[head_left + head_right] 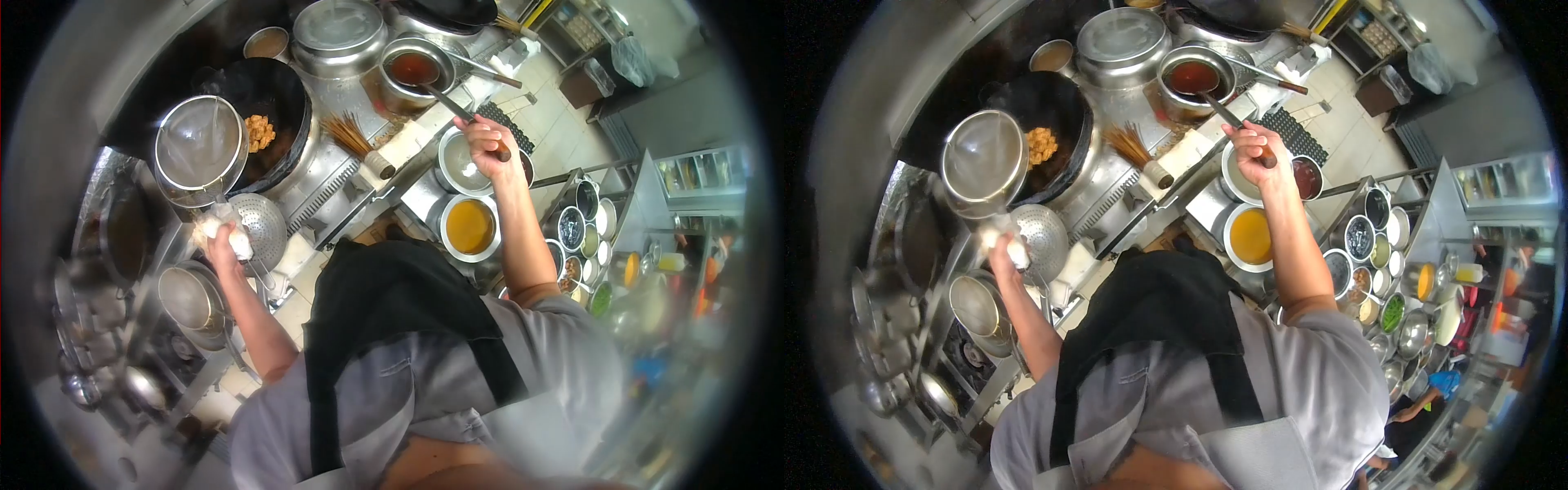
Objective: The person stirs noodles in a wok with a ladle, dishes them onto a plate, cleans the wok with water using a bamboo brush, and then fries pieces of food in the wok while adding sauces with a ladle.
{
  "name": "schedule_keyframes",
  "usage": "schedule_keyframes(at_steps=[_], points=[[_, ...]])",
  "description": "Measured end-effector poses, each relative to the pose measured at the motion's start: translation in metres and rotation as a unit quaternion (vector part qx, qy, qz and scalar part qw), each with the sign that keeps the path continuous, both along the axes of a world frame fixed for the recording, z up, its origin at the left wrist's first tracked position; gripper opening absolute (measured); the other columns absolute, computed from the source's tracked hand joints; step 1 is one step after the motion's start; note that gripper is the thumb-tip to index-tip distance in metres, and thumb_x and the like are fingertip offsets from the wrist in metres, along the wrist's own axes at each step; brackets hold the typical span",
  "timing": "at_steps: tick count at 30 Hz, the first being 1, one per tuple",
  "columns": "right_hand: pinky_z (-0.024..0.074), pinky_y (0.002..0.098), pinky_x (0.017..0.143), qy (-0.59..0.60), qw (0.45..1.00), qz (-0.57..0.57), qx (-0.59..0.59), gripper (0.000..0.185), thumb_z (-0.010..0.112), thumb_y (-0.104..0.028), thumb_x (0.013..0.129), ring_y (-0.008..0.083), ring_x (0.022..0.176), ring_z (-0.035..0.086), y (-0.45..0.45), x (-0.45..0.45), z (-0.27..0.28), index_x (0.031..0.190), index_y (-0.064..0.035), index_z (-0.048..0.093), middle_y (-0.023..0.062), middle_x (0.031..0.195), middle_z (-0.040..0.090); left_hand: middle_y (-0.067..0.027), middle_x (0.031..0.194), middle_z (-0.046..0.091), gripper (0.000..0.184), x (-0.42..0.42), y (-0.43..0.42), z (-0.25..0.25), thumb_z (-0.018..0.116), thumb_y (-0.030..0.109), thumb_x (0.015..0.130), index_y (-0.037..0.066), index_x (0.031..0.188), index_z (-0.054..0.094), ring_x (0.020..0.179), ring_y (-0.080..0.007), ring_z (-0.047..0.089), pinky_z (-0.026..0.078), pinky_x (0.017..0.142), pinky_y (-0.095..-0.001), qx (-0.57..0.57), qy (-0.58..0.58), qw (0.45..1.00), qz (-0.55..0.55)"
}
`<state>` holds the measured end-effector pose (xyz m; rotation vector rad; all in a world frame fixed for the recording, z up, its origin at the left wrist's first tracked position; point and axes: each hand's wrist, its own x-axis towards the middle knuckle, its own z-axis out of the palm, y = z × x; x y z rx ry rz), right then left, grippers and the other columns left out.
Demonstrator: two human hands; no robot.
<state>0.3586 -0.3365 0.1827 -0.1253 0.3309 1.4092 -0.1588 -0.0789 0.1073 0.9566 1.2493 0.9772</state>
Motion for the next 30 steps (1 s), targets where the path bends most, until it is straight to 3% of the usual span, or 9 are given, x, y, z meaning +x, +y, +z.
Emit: schedule_keyframes(at_steps=[2, 12, 16, 20, 21, 30], points=[[0.0399, 0.0209, 0.036, -0.012, 1.0, -0.002, -0.009, 0.038, 0.035, -0.016, 0.105, 0.0079, 0.047, 0.05, -0.001, -0.003, 0.008, 0.119, 0.0193, 0.037, 0.003, 0.069, 0.046, -0.0129, 0.079, 0.066, 0.036, -0.001, 0.001, -0.002, 0.068, 0.015, 0.078, -0.004, 0.107, 0.061, 0.059, -0.0228, 0.065, 0.054, 0.052, -0.0345, 0.006, -0.004, 1.0, -0.002], [0.0432, 0.0244, 0.038, -0.002, 0.999, 0.027, 0.017, 0.045, 0.034, -0.016, 0.104, 0.013, 0.046, 0.052, 0.0, -0.014, 0.047, 0.128, 0.0227, 0.031, 0.0051, 0.069, 0.048, -0.0122, 0.088, 0.066, 0.039, 0.001, -0.01, 0.007, 0.068, 0.01, 0.079, -0.005, 0.113, 0.058, 0.067, -0.021, 0.066, 0.054, 0.055, -0.0328, 0.034, -0.02, 0.998, 0.041], [0.0436, 0.0248, 0.038, -0.017, 0.998, 0.061, 0.03, 0.047, 0.035, -0.016, 0.104, 0.0127, 0.047, 0.052, 0.012, -0.03, 0.069, 0.128, 0.024, 0.031, 0.0048, 0.071, 0.048, -0.0091, 0.089, 0.067, 0.036, 0.01, -0.027, 0.031, 0.069, 0.009, 0.079, -0.005, 0.111, 0.061, 0.074, -0.0183, 0.066, 0.053, 0.063, -0.0304, 0.067, -0.031, 0.996, 0.045], [0.044, 0.0252, 0.038, -0.026, 0.994, 0.1, 0.047, 0.047, 0.035, -0.016, 0.105, 0.0125, 0.049, 0.053, 0.028, -0.046, 0.084, 0.128, 0.0249, 0.031, 0.0053, 0.072, 0.048, -0.0085, 0.093, 0.069, 0.034, -0.009, -0.012, -0.008, 0.069, 0.01, 0.078, -0.004, 0.109, 0.064, 0.081, -0.0189, 0.067, 0.052, 0.071, -0.0325, 0.034, -0.052, 0.998, 0.006], [0.0439, 0.0254, 0.038, -0.022, 0.993, 0.107, 0.05, 0.048, 0.035, -0.016, 0.105, 0.0126, 0.049, 0.053, 0.033, -0.053, 0.09, 0.129, 0.0253, 0.03, 0.0059, 0.072, 0.048, -0.0088, 0.095, 0.069, 0.034, -0.003, -0.022, 0.014, 0.069, 0.011, 0.078, -0.004, 0.109, 0.065, 0.083, -0.0191, 0.067, 0.052, 0.074, -0.033, 0.053, -0.024, 0.998, 0.008], [0.0455, 0.0249, 0.04, -0.01, 0.975, 0.202, 0.087, 0.05, 0.034, -0.017, 0.106, 0.0131, 0.051, 0.055, 0.086, -0.104, 0.097, 0.131, 0.0257, 0.029, 0.007, 0.072, 0.05, -0.0075, 0.092, 0.069, 0.028, -0.017, -0.016, 0.004, 0.067, 0.008, 0.079, -0.004, 0.105, 0.067, 0.078, -0.0166, 0.066, 0.051, 0.068, -0.03, 0.035, -0.063, 0.997, -0.005]])
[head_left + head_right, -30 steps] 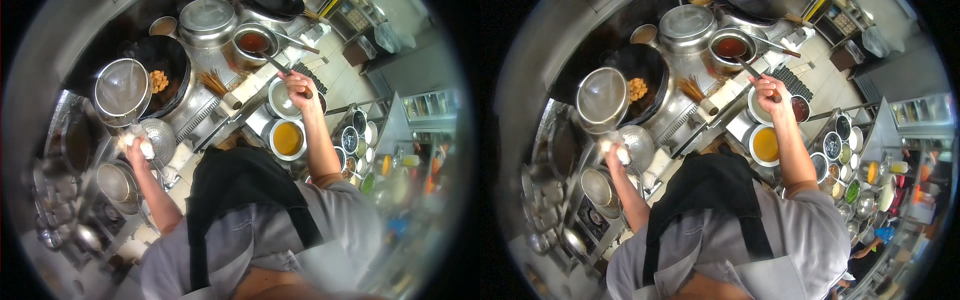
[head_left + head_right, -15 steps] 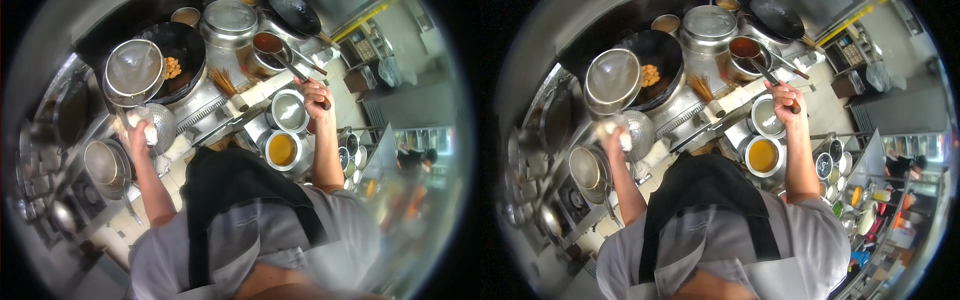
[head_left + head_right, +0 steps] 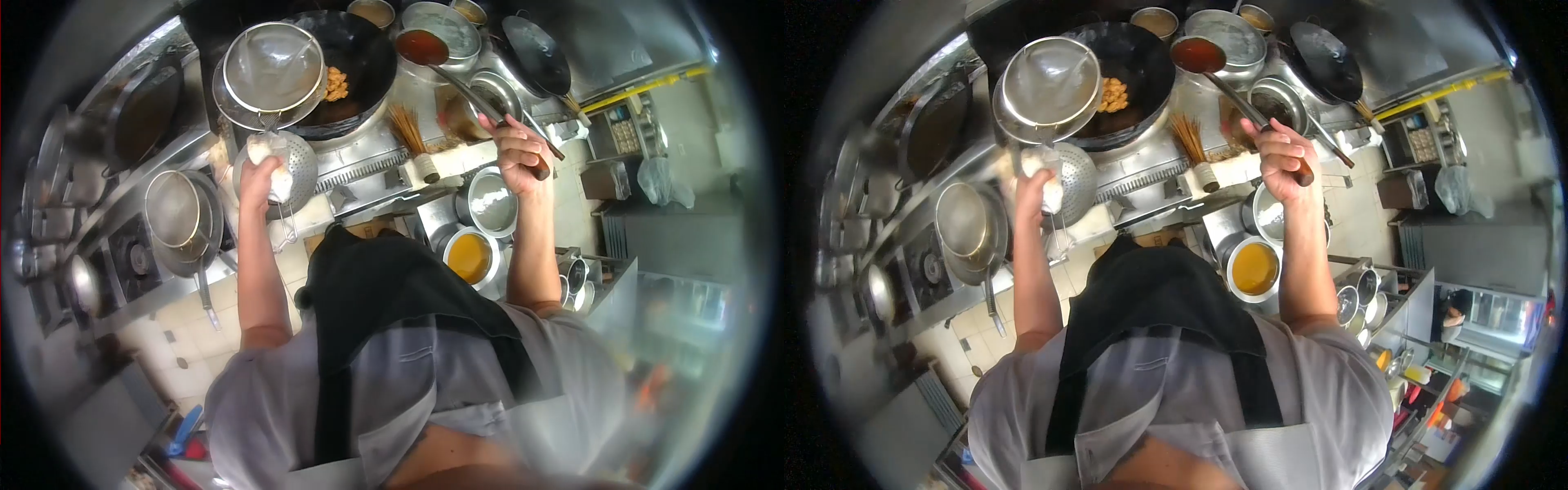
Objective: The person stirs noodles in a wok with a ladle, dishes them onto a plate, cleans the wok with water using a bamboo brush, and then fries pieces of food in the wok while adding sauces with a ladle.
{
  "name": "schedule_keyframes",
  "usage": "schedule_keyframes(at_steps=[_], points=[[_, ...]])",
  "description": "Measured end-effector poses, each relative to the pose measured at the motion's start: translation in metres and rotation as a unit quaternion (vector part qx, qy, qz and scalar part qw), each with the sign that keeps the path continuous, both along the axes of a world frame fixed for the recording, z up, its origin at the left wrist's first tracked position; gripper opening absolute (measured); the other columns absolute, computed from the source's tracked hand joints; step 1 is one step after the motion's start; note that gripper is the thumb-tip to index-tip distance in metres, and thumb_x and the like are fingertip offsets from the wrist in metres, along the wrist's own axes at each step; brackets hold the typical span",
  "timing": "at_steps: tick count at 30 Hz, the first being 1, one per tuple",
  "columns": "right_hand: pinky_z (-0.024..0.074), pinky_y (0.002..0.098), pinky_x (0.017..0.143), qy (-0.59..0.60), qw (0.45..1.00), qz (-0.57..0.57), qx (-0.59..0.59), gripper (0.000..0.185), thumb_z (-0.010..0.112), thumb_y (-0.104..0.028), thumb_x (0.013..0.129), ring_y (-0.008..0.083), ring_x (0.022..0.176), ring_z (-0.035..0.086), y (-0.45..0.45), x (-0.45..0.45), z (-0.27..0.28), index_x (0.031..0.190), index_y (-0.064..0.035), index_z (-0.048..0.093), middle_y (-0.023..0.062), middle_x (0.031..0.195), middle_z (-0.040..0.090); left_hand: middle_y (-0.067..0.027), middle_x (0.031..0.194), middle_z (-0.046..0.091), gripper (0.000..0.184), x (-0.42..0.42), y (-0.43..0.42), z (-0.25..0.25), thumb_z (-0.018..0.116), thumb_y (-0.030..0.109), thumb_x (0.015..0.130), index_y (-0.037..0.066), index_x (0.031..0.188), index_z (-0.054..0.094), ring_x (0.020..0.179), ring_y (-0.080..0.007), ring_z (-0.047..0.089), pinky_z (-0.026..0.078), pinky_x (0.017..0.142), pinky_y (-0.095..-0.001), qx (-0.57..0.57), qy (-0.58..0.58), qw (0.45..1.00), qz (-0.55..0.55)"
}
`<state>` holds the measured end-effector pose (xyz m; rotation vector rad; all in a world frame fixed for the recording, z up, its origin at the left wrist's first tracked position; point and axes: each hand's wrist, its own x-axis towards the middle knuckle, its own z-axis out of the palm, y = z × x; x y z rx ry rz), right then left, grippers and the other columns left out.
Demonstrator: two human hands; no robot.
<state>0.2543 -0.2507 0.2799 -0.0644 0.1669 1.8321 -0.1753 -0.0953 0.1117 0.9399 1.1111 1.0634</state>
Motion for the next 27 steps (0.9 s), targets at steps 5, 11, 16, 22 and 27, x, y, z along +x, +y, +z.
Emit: schedule_keyframes(at_steps=[5, 11, 16, 22, 27], points=[[0.044, 0.024, 0.04, 0.011, 0.998, 0.067, -0.003, 0.047, 0.037, -0.018, 0.105, 0.0105, 0.05, 0.054, 0.034, -0.03, -0.021, 0.127, 0.0236, 0.036, 0.0047, 0.071, 0.05, -0.0061, 0.092, 0.069, 0.028, -0.007, -0.003, 0.014, 0.067, 0.009, 0.079, -0.002, 0.105, 0.067, 0.078, -0.0153, 0.065, 0.051, 0.068, -0.0305, 0.027, 0.022, 0.999, -0.001], [0.0369, 0.02, 0.038, -0.106, 0.989, 0.095, -0.036, 0.035, 0.043, -0.019, 0.104, 0.0053, 0.047, 0.047, 0.082, -0.07, -0.094, 0.115, 0.0142, 0.049, -0.0012, 0.067, 0.049, -0.0081, 0.087, 0.066, 0.03, -0.022, 0.0, 0.024, 0.066, 0.011, 0.081, -0.003, 0.107, 0.063, 0.068, -0.0165, 0.063, 0.05, 0.058, -0.0296, 0.036, 0.041, 0.998, 0.012], [0.0385, 0.0259, 0.037, -0.475, 0.87, 0.065, -0.114, 0.025, 0.048, -0.022, 0.102, 0.0082, 0.046, 0.046, 0.073, -0.11, -0.09, 0.112, -0.0003, 0.054, -0.0035, 0.065, 0.047, -0.0096, 0.083, 0.066, 0.031, -0.032, 0.004, 0.017, 0.064, 0.011, 0.082, -0.005, 0.109, 0.06, 0.066, -0.0175, 0.064, 0.052, 0.055, -0.0304, 0.049, 0.048, 0.998, 0.01], [0.0436, 0.0345, 0.04, -0.815, 0.578, 0.037, 0.0, 0.035, 0.054, -0.024, 0.099, 0.0171, 0.043, 0.057, 0.06, -0.106, -0.111, 0.115, 0.0067, 0.057, 0.0069, 0.056, 0.056, -0.0056, 0.088, 0.067, 0.029, -0.033, 0.003, 0.015, 0.068, 0.012, 0.078, -0.002, 0.103, 0.066, 0.074, -0.0156, 0.064, 0.05, 0.065, -0.0308, 0.017, 0.04, 0.999, 0.001], [0.0416, 0.0337, 0.039, -0.842, 0.538, 0.006, -0.025, 0.033, 0.055, -0.025, 0.099, 0.0163, 0.037, 0.053, 0.033, -0.092, -0.095, 0.117, 0.0033, 0.058, 0.0048, 0.054, 0.055, -0.0076, 0.085, 0.067, 0.029, -0.025, 0.003, 0.019, 0.067, 0.011, 0.078, -0.002, 0.103, 0.064, 0.067, -0.0171, 0.065, 0.051, 0.058, -0.0306, -0.002, 0.032, 0.999, 0.001]])
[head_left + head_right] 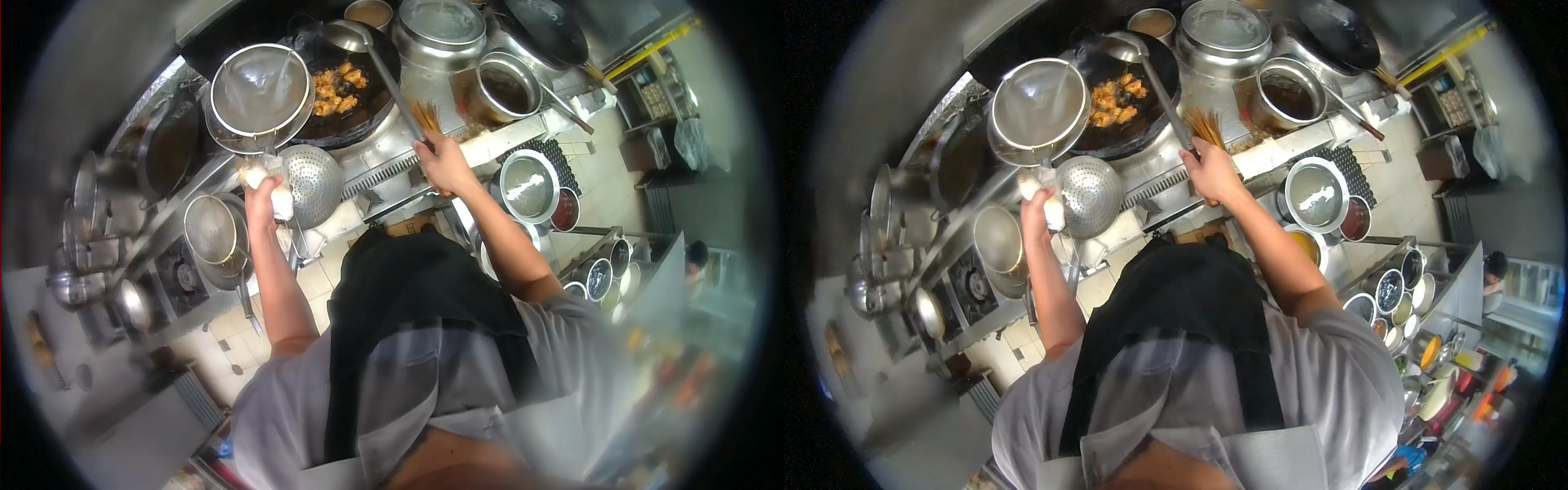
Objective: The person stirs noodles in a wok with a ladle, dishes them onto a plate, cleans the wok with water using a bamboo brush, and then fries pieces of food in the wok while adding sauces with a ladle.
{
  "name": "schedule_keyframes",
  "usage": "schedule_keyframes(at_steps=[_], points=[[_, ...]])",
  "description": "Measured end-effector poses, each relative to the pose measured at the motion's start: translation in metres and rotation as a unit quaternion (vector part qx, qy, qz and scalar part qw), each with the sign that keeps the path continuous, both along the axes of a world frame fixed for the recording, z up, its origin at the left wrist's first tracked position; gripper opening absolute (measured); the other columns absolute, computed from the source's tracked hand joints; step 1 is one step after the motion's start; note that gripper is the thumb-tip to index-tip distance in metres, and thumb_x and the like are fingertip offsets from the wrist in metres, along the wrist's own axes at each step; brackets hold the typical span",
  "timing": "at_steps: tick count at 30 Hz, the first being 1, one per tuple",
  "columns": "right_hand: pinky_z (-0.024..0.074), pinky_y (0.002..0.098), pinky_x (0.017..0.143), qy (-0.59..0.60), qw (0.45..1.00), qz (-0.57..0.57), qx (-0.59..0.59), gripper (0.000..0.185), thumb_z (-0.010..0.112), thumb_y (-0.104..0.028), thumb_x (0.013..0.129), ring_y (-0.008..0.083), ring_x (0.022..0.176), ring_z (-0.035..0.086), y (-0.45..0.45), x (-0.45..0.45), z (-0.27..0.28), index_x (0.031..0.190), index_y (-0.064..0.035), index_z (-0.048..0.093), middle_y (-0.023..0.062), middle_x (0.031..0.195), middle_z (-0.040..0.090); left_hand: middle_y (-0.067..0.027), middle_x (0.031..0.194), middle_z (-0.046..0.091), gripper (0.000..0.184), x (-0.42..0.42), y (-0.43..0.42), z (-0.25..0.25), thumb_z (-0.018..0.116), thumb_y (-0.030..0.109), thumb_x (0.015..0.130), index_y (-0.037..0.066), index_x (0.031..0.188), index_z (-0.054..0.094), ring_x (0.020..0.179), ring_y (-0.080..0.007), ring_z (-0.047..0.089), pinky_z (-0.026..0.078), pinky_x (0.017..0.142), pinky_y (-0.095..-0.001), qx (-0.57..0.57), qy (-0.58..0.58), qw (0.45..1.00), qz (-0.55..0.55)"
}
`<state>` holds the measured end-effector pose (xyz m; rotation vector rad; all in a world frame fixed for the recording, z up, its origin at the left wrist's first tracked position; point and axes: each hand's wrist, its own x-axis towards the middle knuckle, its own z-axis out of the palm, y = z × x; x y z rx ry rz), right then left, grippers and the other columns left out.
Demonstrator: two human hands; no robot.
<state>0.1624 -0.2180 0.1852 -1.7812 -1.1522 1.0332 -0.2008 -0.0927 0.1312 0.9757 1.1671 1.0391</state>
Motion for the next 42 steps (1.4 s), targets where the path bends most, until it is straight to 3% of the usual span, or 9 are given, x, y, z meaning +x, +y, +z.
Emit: schedule_keyframes(at_steps=[5, 8, 18, 23, 27, 30, 31, 33, 42], points=[[0.0328, 0.0275, 0.031, 0.124, 0.984, -0.126, 0.007, 0.028, 0.053, -0.024, 0.101, 0.0086, 0.036, 0.044, -0.051, 0.047, 0.019, 0.115, -0.0006, 0.057, -0.0008, 0.054, 0.048, -0.0162, 0.084, 0.067, 0.033, 0.004, 0.008, -0.015, 0.066, 0.014, 0.081, -0.008, 0.105, 0.06, 0.059, -0.0235, 0.064, 0.054, 0.049, -0.0358, 0.019, -0.01, 0.999, 0.024], [0.0321, 0.0265, 0.03, 0.169, 0.971, -0.165, 0.039, 0.024, 0.052, -0.023, 0.102, 0.0087, 0.036, 0.044, -0.082, 0.085, 0.02, 0.112, -0.0015, 0.057, -0.0003, 0.055, 0.048, -0.0173, 0.09, 0.068, 0.036, 0.013, 0.002, 0.003, 0.065, 0.015, 0.082, -0.009, 0.108, 0.06, 0.066, -0.024, 0.066, 0.054, 0.051, -0.0352, -0.004, -0.022, 1.0, -0.008], [0.043, 0.0353, 0.04, -0.024, 0.963, -0.266, -0.042, 0.034, 0.055, -0.026, 0.099, 0.0192, 0.04, 0.057, -0.121, 0.156, -0.022, 0.094, 0.0069, 0.06, 0.0094, 0.055, 0.056, -0.0186, 0.091, 0.066, 0.04, 0.05, 0.0, 0.006, 0.064, 0.019, 0.083, -0.011, 0.109, 0.059, 0.064, -0.0243, 0.063, 0.051, 0.05, -0.0337, -0.011, -0.065, 0.997, -0.035], [0.0466, 0.0372, 0.043, -0.035, 0.964, -0.254, -0.065, 0.038, 0.055, -0.027, 0.098, 0.0207, 0.042, 0.06, -0.105, 0.178, -0.044, 0.094, 0.0099, 0.061, 0.0127, 0.058, 0.06, -0.0193, 0.093, 0.066, 0.04, 0.051, 0.009, -0.005, 0.062, 0.016, 0.082, -0.01, 0.113, 0.057, 0.067, -0.0266, 0.064, 0.052, 0.049, -0.0359, -0.057, -0.059, 0.995, -0.061], [0.0425, 0.0323, 0.037, 0.105, 0.956, -0.265, -0.071, 0.033, 0.054, -0.026, 0.099, 0.0164, 0.043, 0.054, -0.09, 0.179, -0.039, 0.096, 0.0067, 0.059, 0.0043, 0.059, 0.055, -0.0198, 0.094, 0.066, 0.041, 0.061, 0.002, 0.0, 0.062, 0.016, 0.082, -0.01, 0.114, 0.057, 0.067, -0.0269, 0.064, 0.052, 0.049, -0.0363, -0.034, -0.053, 0.997, -0.048], [0.0344, 0.026, 0.034, 0.449, 0.85, -0.274, -0.027, 0.025, 0.045, -0.023, 0.103, 0.0081, 0.042, 0.044, -0.083, 0.194, -0.037, 0.098, 0.0002, 0.051, -0.004, 0.058, 0.045, -0.0198, 0.094, 0.066, 0.043, 0.059, 0.002, -0.006, 0.063, 0.016, 0.081, -0.009, 0.115, 0.056, 0.067, -0.0269, 0.064, 0.052, 0.05, -0.0364, -0.032, -0.066, 0.996, -0.055], [0.0344, 0.026, 0.034, 0.449, 0.85, -0.274, -0.028, 0.025, 0.045, -0.023, 0.103, 0.0081, 0.042, 0.044, -0.083, 0.201, -0.039, 0.098, 0.0002, 0.051, -0.004, 0.058, 0.045, -0.0197, 0.095, 0.065, 0.043, 0.056, 0.003, -0.009, 0.063, 0.016, 0.081, -0.009, 0.116, 0.056, 0.066, -0.0272, 0.064, 0.052, 0.05, -0.0364, -0.047, -0.072, 0.995, -0.058], [0.0341, 0.0223, 0.034, 0.676, 0.698, -0.233, 0.02, 0.026, 0.043, -0.021, 0.103, 0.0048, 0.043, 0.044, -0.086, 0.213, -0.04, 0.098, 0.0025, 0.052, -0.0051, 0.058, 0.044, -0.0197, 0.096, 0.065, 0.044, 0.053, 0.004, -0.011, 0.064, 0.015, 0.08, -0.009, 0.117, 0.055, 0.066, -0.0276, 0.063, 0.052, 0.05, -0.0364, -0.062, -0.079, 0.993, -0.062], [0.0395, 0.0221, 0.035, 0.823, 0.525, -0.155, 0.151, 0.039, 0.035, -0.015, 0.105, 0.0083, 0.044, 0.048, -0.105, 0.214, -0.03, 0.12, 0.0205, 0.039, 0.0012, 0.068, 0.046, -0.0195, 0.095, 0.065, 0.043, 0.051, -0.004, -0.003, 0.062, 0.021, 0.084, -0.012, 0.111, 0.058, 0.066, -0.0251, 0.063, 0.051, 0.052, -0.0344, -0.029, -0.055, 0.997, -0.043]])
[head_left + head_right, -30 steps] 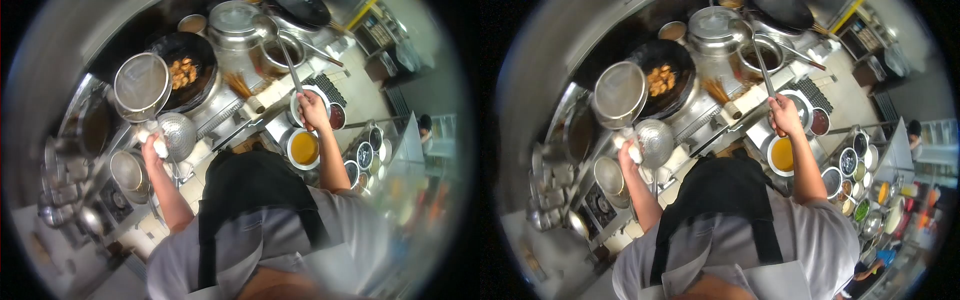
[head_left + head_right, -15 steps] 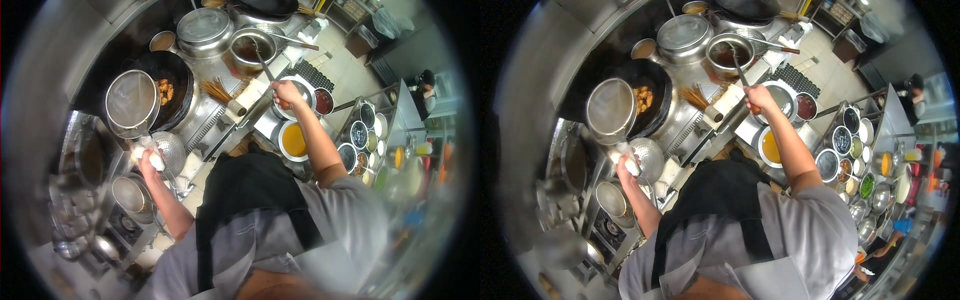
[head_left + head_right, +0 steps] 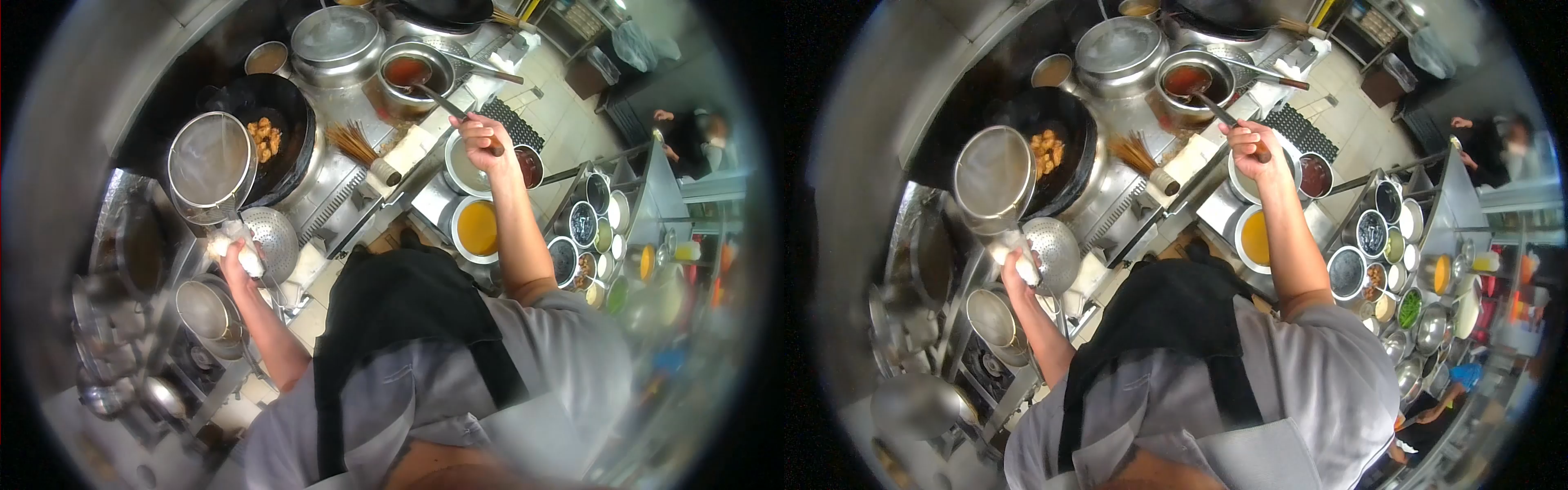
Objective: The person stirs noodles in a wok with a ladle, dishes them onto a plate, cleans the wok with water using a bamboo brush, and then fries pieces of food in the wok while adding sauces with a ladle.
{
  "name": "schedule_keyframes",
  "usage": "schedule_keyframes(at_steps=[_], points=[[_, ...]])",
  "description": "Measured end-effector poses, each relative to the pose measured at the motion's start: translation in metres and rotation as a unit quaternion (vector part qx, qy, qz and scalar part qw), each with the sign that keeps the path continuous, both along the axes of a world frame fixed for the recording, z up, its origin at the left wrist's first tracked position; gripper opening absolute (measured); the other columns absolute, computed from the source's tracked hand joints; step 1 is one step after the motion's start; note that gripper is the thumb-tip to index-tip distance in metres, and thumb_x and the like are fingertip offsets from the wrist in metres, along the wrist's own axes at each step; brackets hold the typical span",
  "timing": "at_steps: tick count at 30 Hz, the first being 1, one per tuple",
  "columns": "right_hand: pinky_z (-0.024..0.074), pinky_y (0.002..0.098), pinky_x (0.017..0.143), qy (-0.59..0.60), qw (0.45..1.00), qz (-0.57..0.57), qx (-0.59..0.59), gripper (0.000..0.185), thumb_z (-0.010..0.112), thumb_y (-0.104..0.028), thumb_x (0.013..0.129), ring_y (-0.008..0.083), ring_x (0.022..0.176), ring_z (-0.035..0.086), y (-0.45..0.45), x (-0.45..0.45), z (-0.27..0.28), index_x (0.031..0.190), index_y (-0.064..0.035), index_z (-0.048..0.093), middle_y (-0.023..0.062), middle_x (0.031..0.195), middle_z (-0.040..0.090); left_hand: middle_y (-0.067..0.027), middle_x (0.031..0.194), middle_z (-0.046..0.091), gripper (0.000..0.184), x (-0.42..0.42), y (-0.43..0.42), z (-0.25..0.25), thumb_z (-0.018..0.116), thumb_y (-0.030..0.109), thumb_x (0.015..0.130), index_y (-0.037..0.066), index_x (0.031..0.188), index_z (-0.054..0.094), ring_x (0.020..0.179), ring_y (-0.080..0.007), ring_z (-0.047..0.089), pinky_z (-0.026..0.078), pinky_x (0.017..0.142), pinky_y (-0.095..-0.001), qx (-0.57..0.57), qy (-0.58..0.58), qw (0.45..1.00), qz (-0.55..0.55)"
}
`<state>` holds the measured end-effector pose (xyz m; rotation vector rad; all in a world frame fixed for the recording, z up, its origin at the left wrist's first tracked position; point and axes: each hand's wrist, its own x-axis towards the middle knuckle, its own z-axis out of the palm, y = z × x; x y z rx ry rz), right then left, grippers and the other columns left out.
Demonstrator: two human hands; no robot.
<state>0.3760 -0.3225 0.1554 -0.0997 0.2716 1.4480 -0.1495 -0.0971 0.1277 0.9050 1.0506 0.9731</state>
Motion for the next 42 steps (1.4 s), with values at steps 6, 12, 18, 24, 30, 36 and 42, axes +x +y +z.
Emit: schedule_keyframes(at_steps=[6, 12, 18, 24, 30, 36, 42], points=[[0.0404, 0.0225, 0.035, -0.009, 1.0, -0.014, -0.004, 0.039, 0.036, -0.014, 0.104, 0.0088, 0.045, 0.049, -0.01, -0.002, 0.026, 0.12, 0.0219, 0.038, 0.0021, 0.068, 0.046, -0.0202, 0.098, 0.065, 0.045, -0.007, 0.004, -0.002, 0.062, 0.02, 0.083, -0.013, 0.113, 0.057, 0.067, -0.0254, 0.063, 0.052, 0.053, -0.0351, 0.0, -0.004, 1.0, 0.0], [0.0406, 0.0236, 0.034, -0.003, 1.0, -0.022, -0.003, 0.044, 0.035, -0.013, 0.104, 0.0102, 0.045, 0.051, -0.014, -0.011, 0.06, 0.127, 0.0245, 0.031, 0.0031, 0.068, 0.046, -0.0201, 0.097, 0.067, 0.043, -0.016, 0.01, -0.014, 0.062, 0.021, 0.083, -0.013, 0.109, 0.06, 0.069, -0.0255, 0.064, 0.052, 0.054, -0.0347, 0.01, 0.0, 1.0, 0.003], [0.0414, 0.0243, 0.036, 0.019, 1.0, -0.008, 0.014, 0.045, 0.034, -0.015, 0.104, 0.0122, 0.045, 0.05, -0.011, -0.02, 0.074, 0.125, 0.0244, 0.031, 0.0054, 0.07, 0.047, -0.0201, 0.094, 0.067, 0.041, -0.013, 0.0, 0.001, 0.062, 0.019, 0.082, -0.013, 0.108, 0.061, 0.07, -0.0261, 0.066, 0.053, 0.053, -0.0337, -0.026, 0.003, 1.0, 0.009], [0.0424, 0.0248, 0.037, 0.047, 0.998, 0.005, 0.038, 0.046, 0.033, -0.015, 0.104, 0.0126, 0.045, 0.051, -0.005, -0.031, 0.075, 0.126, 0.0253, 0.03, 0.0052, 0.07, 0.047, -0.0197, 0.092, 0.067, 0.036, -0.019, 0.0, -0.003, 0.062, 0.015, 0.082, -0.01, 0.109, 0.06, 0.069, -0.0263, 0.067, 0.054, 0.052, -0.0345, -0.009, -0.019, 1.0, 0.012], [0.0433, 0.0248, 0.037, 0.056, 0.998, -0.003, 0.039, 0.047, 0.033, -0.014, 0.104, 0.0131, 0.045, 0.051, -0.001, -0.038, 0.063, 0.129, 0.0257, 0.027, 0.0058, 0.069, 0.048, -0.0202, 0.095, 0.067, 0.039, -0.027, 0.003, -0.008, 0.063, 0.014, 0.083, -0.01, 0.113, 0.058, 0.068, -0.0261, 0.066, 0.054, 0.051, -0.035, -0.028, -0.018, 0.999, 0.008], [0.0432, 0.0245, 0.036, 0.053, 0.998, -0.014, 0.032, 0.048, 0.033, -0.012, 0.104, 0.0135, 0.045, 0.052, 0.0, -0.04, 0.058, 0.132, 0.0259, 0.024, 0.0056, 0.067, 0.047, -0.0194, 0.095, 0.067, 0.038, -0.031, 0.005, -0.006, 0.063, 0.013, 0.083, -0.01, 0.113, 0.058, 0.067, -0.0266, 0.064, 0.052, 0.05, -0.036, -0.052, -0.024, 0.998, 0.001], [0.0432, 0.0247, 0.036, 0.045, 0.998, -0.027, 0.029, 0.048, 0.033, -0.013, 0.105, 0.0136, 0.045, 0.052, -0.002, -0.038, 0.053, 0.131, 0.0264, 0.025, 0.0054, 0.066, 0.047, -0.0198, 0.093, 0.067, 0.037, -0.029, 0.004, -0.003, 0.063, 0.012, 0.083, -0.011, 0.112, 0.059, 0.067, -0.0257, 0.064, 0.052, 0.049, -0.0354, -0.03, -0.036, 0.999, -0.007]])
